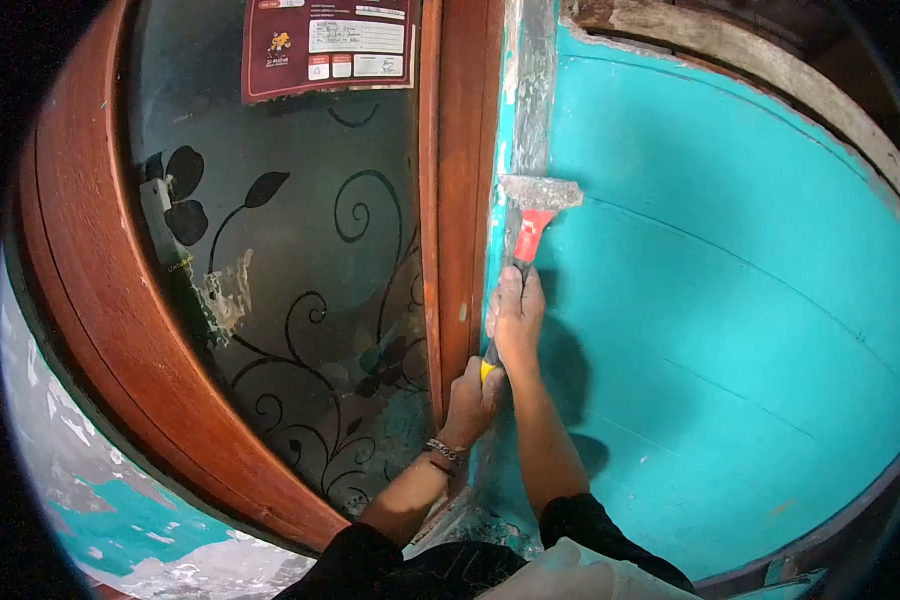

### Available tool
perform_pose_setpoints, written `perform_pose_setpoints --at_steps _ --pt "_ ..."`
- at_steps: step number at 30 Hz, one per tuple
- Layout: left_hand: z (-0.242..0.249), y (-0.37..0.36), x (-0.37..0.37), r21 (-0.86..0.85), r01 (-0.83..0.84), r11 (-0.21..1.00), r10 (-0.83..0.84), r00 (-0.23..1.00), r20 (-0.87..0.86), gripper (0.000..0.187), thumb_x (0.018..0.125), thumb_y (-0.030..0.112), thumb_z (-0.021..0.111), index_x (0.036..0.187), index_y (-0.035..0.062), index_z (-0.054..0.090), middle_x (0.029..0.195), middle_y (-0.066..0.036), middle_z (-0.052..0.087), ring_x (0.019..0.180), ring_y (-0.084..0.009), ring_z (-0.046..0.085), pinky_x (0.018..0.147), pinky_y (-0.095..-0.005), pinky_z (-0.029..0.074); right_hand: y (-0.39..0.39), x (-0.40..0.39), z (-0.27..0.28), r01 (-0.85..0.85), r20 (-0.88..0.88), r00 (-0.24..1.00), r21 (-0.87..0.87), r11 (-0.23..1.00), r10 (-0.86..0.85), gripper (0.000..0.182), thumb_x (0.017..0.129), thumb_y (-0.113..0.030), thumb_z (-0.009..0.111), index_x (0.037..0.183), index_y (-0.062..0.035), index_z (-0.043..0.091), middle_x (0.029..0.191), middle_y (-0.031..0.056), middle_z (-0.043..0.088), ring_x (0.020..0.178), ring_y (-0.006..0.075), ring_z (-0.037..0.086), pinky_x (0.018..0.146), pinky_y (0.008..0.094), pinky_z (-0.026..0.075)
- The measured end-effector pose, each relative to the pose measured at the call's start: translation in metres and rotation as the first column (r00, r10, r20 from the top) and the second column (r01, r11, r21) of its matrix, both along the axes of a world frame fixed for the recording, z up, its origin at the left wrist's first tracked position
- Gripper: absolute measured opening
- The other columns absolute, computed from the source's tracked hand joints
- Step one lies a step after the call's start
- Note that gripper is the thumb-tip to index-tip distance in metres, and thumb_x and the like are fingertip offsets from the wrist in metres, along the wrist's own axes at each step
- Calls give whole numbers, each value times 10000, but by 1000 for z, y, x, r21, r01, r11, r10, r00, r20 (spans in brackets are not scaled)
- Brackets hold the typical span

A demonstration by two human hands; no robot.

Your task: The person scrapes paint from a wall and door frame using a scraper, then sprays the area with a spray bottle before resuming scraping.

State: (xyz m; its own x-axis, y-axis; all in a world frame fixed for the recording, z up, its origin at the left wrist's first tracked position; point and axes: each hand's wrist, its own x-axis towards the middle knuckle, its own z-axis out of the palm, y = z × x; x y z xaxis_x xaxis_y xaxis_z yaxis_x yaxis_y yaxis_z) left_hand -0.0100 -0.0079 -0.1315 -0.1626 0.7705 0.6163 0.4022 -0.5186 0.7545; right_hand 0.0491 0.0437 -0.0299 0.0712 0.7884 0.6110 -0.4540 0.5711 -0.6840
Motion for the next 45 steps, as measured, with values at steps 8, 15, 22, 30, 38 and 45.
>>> perform_pose_setpoints --at_steps 8,15,22,30,38,45 --pt "15 4 -1 -7 -11 1000 11 999 -34 257 882 245 478 867 -7 430 692 -265 526 703 -452 535 573 -471 402 3 0 16 -6 3 1000 4 1000 6 144 918 -227 450 865 -98 412 533 -50 363 370 32 322 299 197 271" --pt "19 2 -4 8 -4 1000 5 999 -45 259 885 249 475 863 -5 431 692 -262 526 703 -457 530 566 -466 403 -2 -1 21 40 17 999 -6 999 -39 230 924 -289 425 814 -89 395 525 -23 344 369 59 320 306 218 284" --pt "48 11 -2 100 -32 994 37 999 -40 244 883 224 494 858 -11 430 678 -262 516 694 -453 527 545 -464 395 7 -4 52 58 19 998 26 998 -59 215 922 -287 423 818 -100 408 519 -29 348 361 59 311 306 219 277" --pt "54 18 -1 157 -37 987 45 998 -48 255 886 230 492 849 -15 433 673 -259 515 676 -448 527 537 -457 395 21 -5 57 75 21 997 72 995 -77 201 921 -282 428 829 -104 420 516 -41 340 361 55 308 308 221 277" --pt "94 24 7 202 -82 976 95 994 -55 256 889 234 483 849 -14 437 682 -267 513 693 -453 523 534 -469 386 44 -1 97 287 61 948 254 924 -312 226 922 -273 431 837 -66 470 528 -25 389 362 58 333 309 222 275" --pt "112 12 7 245 -59 968 80 994 -79 283 889 260 486 845 -14 432 659 -265 515 656 -455 518 516 -482 376 12 12 115 17 -26 1000 189 982 -12 245 919 -310 430 781 -109 402 522 -44 345 356 51 301 300 217 264"
